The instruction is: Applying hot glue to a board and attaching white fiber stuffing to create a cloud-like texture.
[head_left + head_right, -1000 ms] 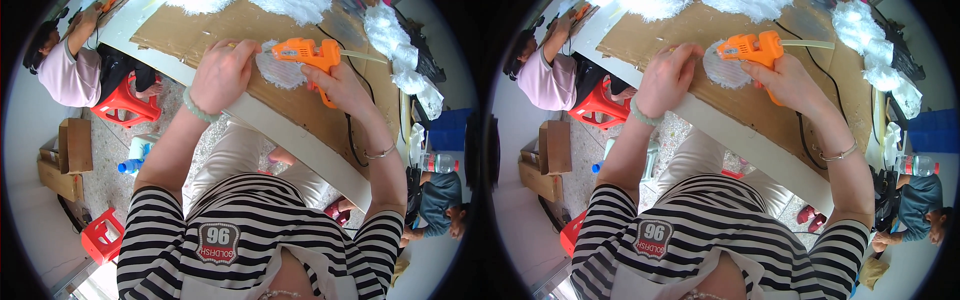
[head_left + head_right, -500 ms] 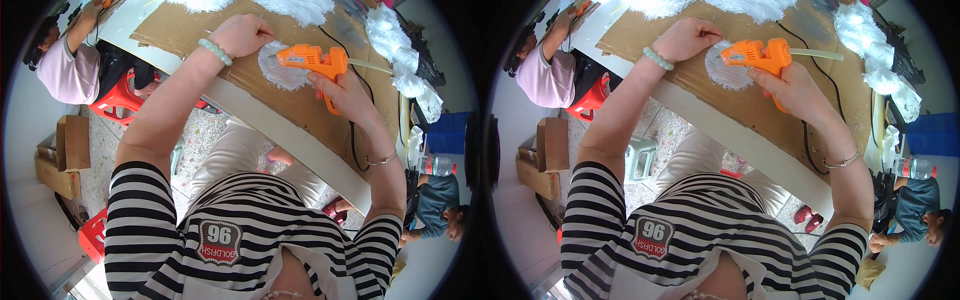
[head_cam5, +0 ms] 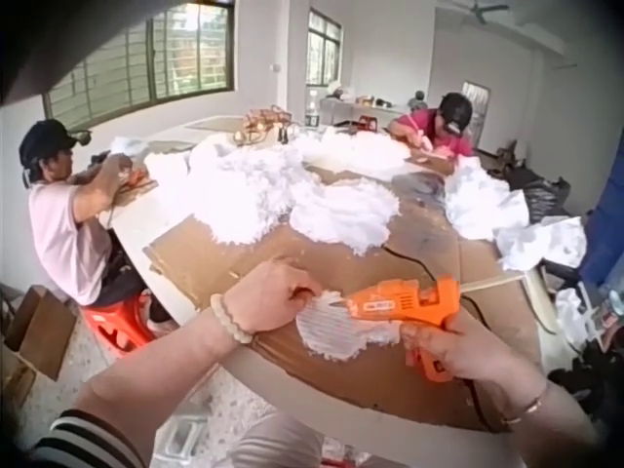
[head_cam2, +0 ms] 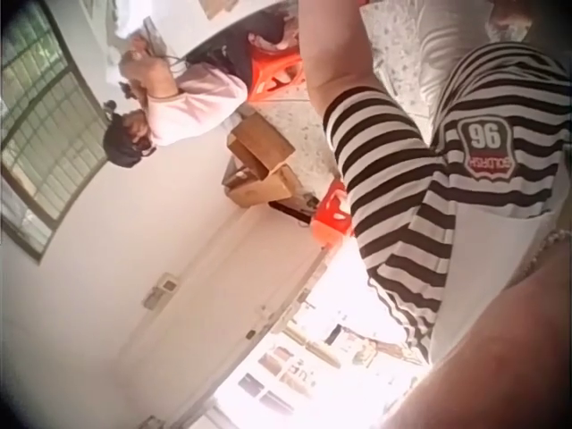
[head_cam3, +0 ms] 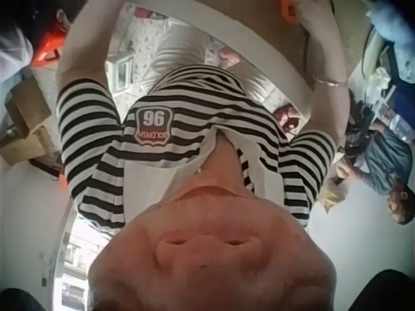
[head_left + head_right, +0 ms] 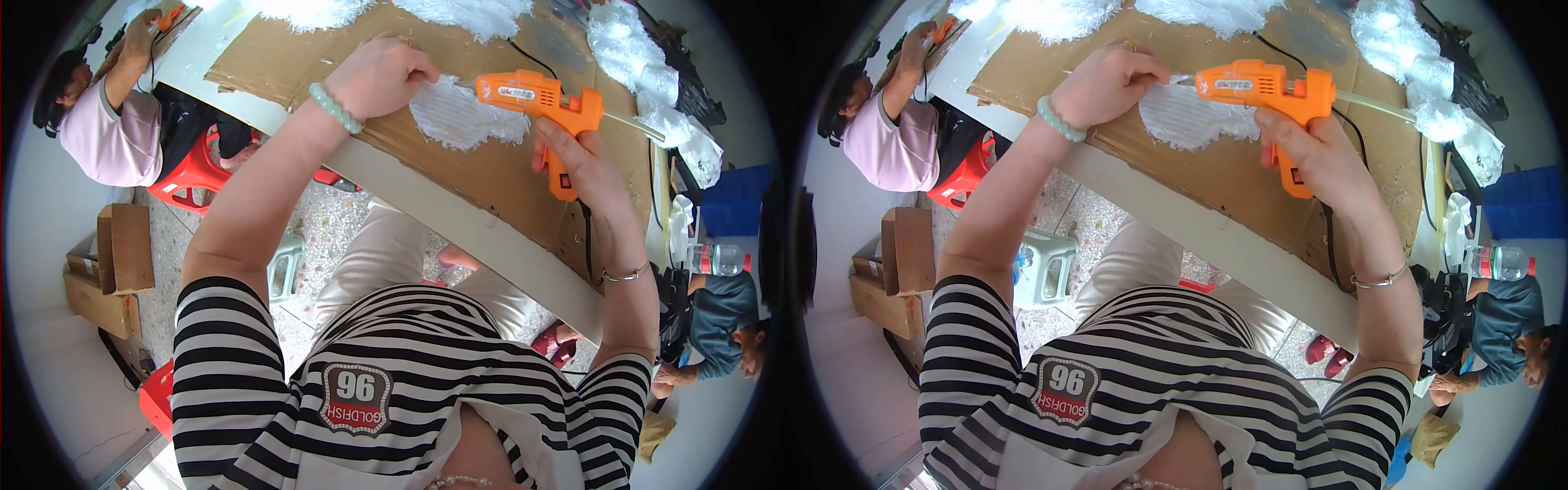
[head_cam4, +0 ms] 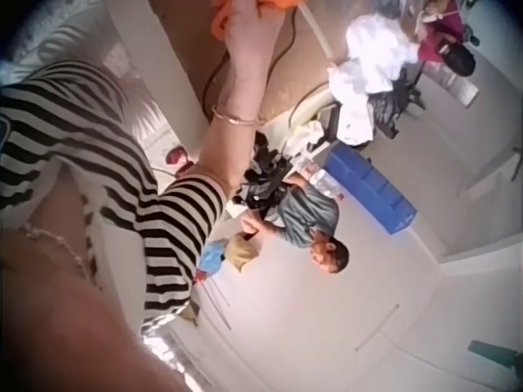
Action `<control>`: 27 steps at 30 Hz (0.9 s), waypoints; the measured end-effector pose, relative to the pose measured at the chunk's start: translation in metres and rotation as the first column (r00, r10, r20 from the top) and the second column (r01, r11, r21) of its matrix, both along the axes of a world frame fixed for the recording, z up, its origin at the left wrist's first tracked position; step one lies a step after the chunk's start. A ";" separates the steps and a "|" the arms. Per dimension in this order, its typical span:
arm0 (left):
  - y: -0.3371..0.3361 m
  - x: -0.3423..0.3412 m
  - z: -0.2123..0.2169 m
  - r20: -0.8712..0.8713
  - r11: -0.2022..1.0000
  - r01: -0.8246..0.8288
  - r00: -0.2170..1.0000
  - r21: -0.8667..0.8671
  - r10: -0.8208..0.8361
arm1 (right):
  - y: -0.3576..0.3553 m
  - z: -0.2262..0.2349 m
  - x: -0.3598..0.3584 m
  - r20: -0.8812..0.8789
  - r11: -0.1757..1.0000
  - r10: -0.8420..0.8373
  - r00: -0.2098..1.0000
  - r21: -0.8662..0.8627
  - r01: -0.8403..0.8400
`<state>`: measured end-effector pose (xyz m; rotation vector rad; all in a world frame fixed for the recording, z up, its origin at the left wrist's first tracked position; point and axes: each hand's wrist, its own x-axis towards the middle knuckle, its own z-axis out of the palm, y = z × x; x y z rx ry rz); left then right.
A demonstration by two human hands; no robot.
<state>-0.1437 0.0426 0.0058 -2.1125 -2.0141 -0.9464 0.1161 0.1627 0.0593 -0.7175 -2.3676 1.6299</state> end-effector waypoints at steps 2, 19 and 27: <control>-0.004 0.004 0.001 -0.153 0.998 0.030 0.988 0.061 -0.021 | 0.002 -0.002 0.004 -0.015 0.999 -0.039 0.999 -0.032 0.039; -0.015 0.018 0.004 0.001 0.981 -0.191 0.982 0.042 0.191 | 0.000 -0.010 0.015 -0.198 0.962 -0.183 0.963 -0.239 0.133; -0.003 0.028 0.009 0.169 0.989 -0.141 0.975 -0.048 0.147 | 0.012 -0.017 0.015 -0.192 0.971 -0.092 0.977 -0.237 0.045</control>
